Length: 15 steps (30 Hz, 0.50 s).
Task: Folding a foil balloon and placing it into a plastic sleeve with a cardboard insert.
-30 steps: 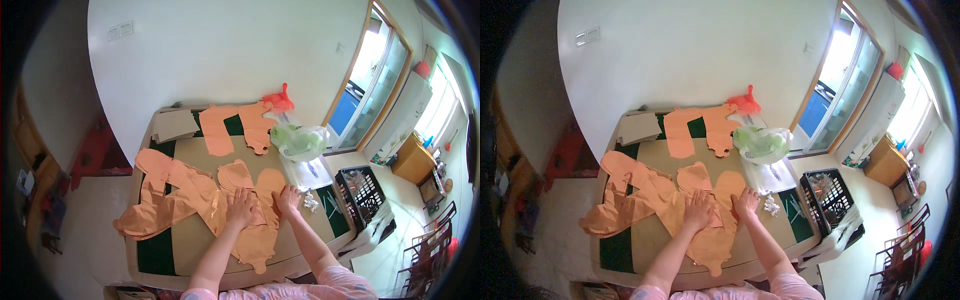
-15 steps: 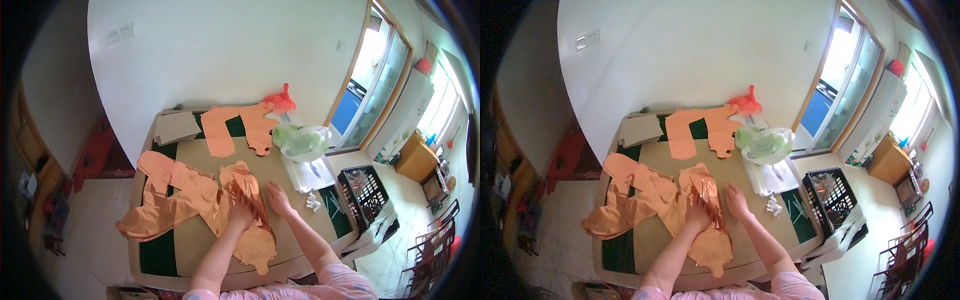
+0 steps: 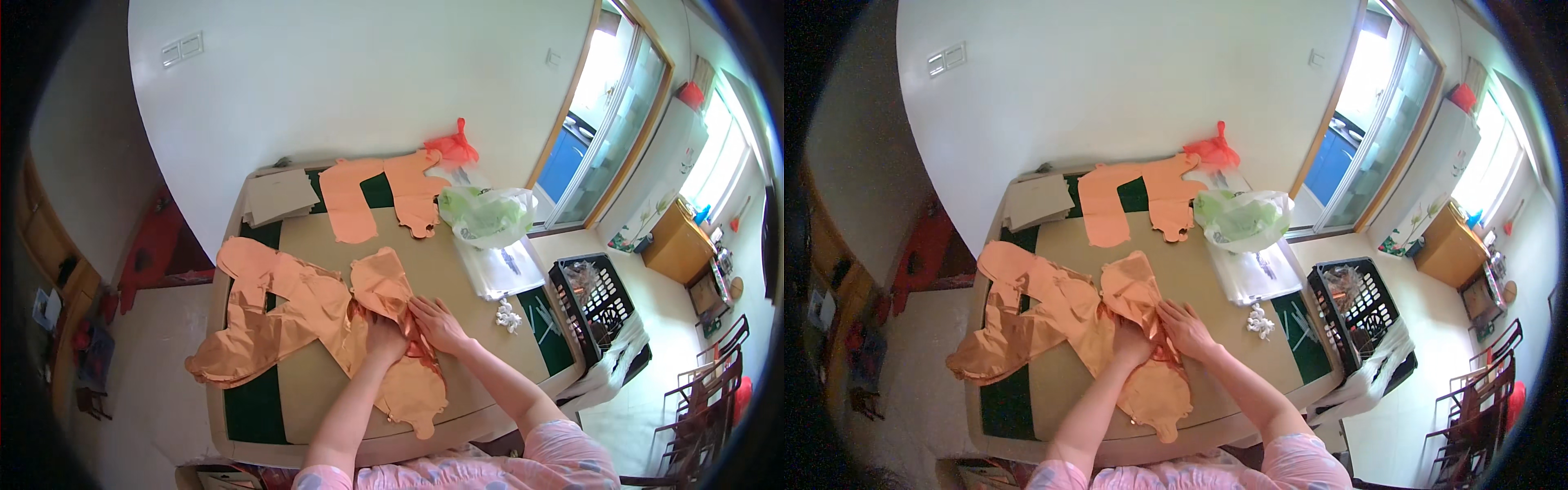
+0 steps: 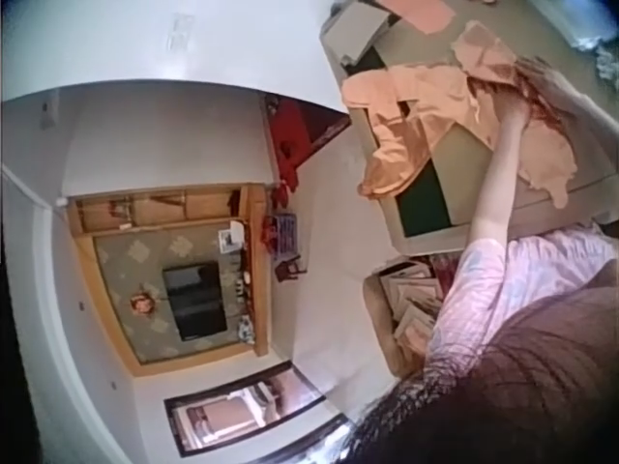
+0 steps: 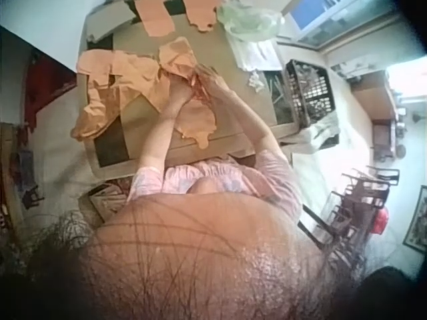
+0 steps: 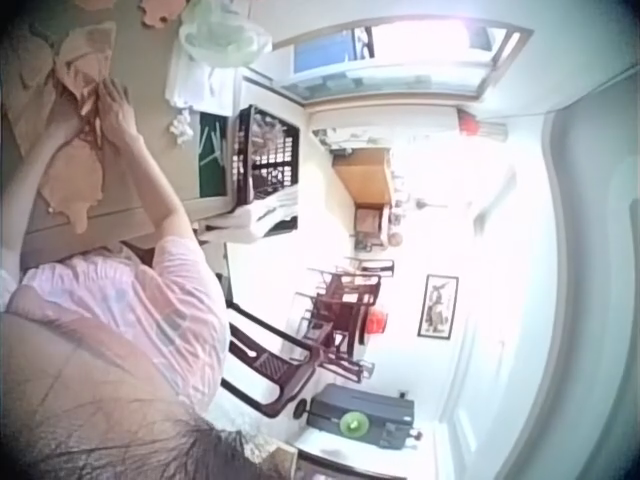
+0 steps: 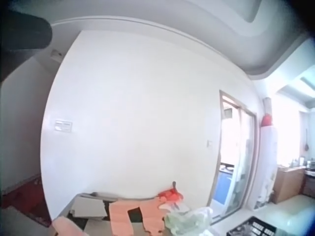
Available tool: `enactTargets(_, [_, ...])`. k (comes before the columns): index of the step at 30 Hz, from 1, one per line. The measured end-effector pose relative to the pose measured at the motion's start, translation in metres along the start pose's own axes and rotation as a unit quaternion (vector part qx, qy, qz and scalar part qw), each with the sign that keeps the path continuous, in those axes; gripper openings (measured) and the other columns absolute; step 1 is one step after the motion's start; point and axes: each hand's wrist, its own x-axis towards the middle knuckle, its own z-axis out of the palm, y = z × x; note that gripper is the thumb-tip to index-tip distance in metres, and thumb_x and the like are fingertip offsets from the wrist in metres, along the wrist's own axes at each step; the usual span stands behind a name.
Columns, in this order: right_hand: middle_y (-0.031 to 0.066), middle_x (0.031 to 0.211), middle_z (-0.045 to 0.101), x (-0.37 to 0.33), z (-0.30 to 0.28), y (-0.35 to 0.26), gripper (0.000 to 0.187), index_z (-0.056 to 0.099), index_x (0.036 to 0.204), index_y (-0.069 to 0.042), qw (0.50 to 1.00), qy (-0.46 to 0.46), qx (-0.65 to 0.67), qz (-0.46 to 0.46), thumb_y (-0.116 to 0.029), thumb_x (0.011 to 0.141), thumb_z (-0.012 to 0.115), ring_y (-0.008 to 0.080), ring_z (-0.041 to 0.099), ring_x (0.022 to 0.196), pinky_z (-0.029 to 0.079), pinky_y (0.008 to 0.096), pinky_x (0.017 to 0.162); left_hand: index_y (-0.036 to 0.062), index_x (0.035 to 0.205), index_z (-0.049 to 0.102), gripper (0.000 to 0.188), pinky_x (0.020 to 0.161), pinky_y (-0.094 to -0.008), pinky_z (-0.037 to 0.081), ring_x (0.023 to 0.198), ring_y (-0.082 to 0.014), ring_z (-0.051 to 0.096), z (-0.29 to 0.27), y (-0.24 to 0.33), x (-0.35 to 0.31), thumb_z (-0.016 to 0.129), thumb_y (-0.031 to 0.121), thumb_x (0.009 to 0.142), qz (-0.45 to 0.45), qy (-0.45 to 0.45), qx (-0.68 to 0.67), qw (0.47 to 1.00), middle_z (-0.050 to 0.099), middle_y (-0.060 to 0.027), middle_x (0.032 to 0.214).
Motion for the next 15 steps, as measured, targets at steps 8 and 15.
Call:
enactTargets(8, [0.0103, 0.146, 0.041, -0.007, 0.001, 0.001, 0.045, 0.045, 0.139, -0.008, 1.000, 0.002, -0.004, 0.004, -0.017, 0.095, 0.046, 0.0257, 0.035, 0.137, 0.026, 0.0498, 0.112, -0.0009, 0.107, 0.050, 0.023, 0.092, -0.0474, 0.039, 0.107, -0.0380, 0.049, -0.043, 0.006, -0.004, 0.052, 0.007, 0.085, -0.029, 0.287, -0.195, 0.937, 0.053, -0.0183, 0.109])
enactTargets(15, [0.0088, 0.146, 0.041, 0.000, 0.005, 0.002, 0.046, 0.046, 0.138, -0.008, 1.000, -0.006, 0.010, 0.014, -0.017, 0.093, 0.050, 0.0243, 0.033, 0.138, 0.025, 0.0496, 0.113, 0.0102, 0.136, 0.048, 0.051, 0.112, -0.0563, 0.020, 0.138, -0.0328, 0.031, -0.005, 0.019, -0.051, 0.054, 0.035, 0.091, 0.013, 0.000, 0.018, 1.000, 0.039, -0.0165, 0.146])
